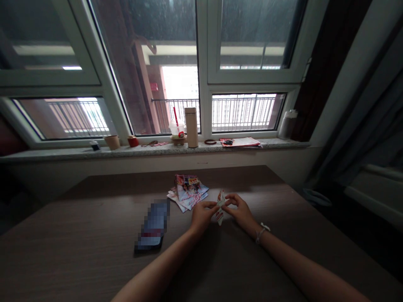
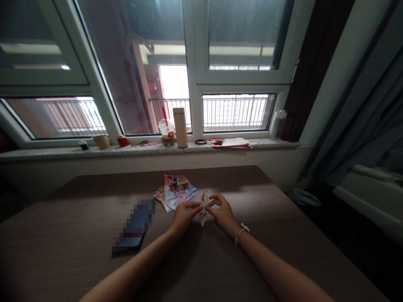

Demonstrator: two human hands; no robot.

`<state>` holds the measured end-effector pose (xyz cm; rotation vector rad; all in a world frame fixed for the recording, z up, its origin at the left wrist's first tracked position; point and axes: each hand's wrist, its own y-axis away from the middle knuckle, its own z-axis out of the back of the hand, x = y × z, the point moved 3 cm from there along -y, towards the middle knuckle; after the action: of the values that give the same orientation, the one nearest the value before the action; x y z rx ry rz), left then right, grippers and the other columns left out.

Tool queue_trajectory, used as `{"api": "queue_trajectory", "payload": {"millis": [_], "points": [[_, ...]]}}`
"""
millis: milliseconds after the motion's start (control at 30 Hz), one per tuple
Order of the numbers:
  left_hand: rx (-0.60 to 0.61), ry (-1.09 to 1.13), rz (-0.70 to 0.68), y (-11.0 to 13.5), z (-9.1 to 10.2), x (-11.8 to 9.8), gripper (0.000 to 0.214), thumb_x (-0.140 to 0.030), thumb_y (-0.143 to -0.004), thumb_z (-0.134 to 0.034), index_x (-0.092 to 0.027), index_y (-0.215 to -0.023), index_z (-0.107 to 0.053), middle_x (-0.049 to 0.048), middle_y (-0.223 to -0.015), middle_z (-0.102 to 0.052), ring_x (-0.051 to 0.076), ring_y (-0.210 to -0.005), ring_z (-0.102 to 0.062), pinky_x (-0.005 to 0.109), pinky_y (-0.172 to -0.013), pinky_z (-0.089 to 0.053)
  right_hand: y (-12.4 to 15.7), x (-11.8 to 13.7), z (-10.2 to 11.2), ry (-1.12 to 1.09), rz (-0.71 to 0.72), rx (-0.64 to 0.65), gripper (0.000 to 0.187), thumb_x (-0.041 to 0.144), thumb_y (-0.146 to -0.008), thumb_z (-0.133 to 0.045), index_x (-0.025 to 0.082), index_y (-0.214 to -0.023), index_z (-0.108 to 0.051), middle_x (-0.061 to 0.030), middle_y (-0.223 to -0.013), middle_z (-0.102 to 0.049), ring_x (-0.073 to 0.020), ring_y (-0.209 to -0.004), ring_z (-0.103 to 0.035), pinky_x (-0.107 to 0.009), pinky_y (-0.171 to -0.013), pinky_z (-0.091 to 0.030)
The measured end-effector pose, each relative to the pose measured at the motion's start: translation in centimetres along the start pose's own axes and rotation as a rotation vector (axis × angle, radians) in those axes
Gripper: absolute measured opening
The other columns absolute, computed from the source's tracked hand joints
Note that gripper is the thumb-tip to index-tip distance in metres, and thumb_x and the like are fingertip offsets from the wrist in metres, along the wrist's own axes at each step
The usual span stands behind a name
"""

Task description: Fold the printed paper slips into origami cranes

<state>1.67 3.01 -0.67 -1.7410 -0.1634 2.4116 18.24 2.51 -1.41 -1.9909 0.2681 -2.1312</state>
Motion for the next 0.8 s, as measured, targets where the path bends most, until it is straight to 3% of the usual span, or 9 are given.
{"api": "queue_trajectory", "payload": {"millis": [167,367,567,700,800], "points": [[-0.050,-0.098,-0.078,-0.3,0.3,0.2,0.012,-0.027,-0.067,-0.076,-0.022,-0.078,-0.079,0.0047,-0.089,-0.073,0.022,-0.088,-0.067,0.032,-0.083,-0.050,-0.1,-0.1,0.1,0.015,0.009,-0.023,0.041,0.035,-0.063,-0.074,0.023,-0.095,-0.051,0.0017,-0.075,-0.066,-0.0239,-0.085,-0.068,-0.037,-0.080,-0.051],[-0.126,-0.363,-0.076,0.4,0.9,-1.0,0.006,-0.029,-0.067,-0.079,-0.027,-0.072,-0.079,0.0058,-0.111,-0.066,0.031,-0.109,-0.052,0.045,-0.098,-0.038,0.0,-0.6,-0.3,0.029,0.017,-0.004,0.034,0.030,-0.068,-0.070,0.023,-0.094,-0.050,0.0027,-0.072,-0.063,-0.0227,-0.083,-0.067,-0.036,-0.076,-0.052],[-0.070,-0.535,-0.063,1.0,0.4,-1.0,0.002,-0.027,-0.070,-0.076,-0.028,-0.072,-0.077,0.0032,-0.128,-0.056,0.034,-0.122,-0.041,0.049,-0.101,-0.033,0.2,-0.6,0.0,0.374,0.043,-0.020,0.033,0.028,-0.067,-0.070,0.024,-0.097,-0.056,0.0021,-0.076,-0.069,-0.0249,-0.099,-0.062,-0.047,-0.101,-0.035],[-0.062,-0.608,-0.080,1.0,0.2,-0.8,0.006,-0.025,-0.070,-0.077,-0.026,-0.075,-0.075,0.0046,-0.132,-0.052,0.034,-0.127,-0.037,0.050,-0.104,-0.031,0.3,-0.6,-0.1,0.483,0.034,0.010,0.034,0.027,-0.071,-0.068,0.025,-0.102,-0.056,0.0024,-0.078,-0.070,-0.0256,-0.103,-0.056,-0.047,-0.102,-0.029],[-0.098,-0.650,-0.084,1.0,0.4,-0.8,0.022,-0.027,-0.068,-0.079,-0.025,-0.089,-0.071,0.0068,-0.131,-0.052,0.033,-0.126,-0.040,0.048,-0.103,-0.034,0.4,-0.5,-0.1,0.535,0.029,-0.014,0.037,0.025,-0.069,-0.070,0.025,-0.104,-0.057,0.0004,-0.086,-0.069,-0.0252,-0.101,-0.053,-0.042,-0.097,-0.033]]}}
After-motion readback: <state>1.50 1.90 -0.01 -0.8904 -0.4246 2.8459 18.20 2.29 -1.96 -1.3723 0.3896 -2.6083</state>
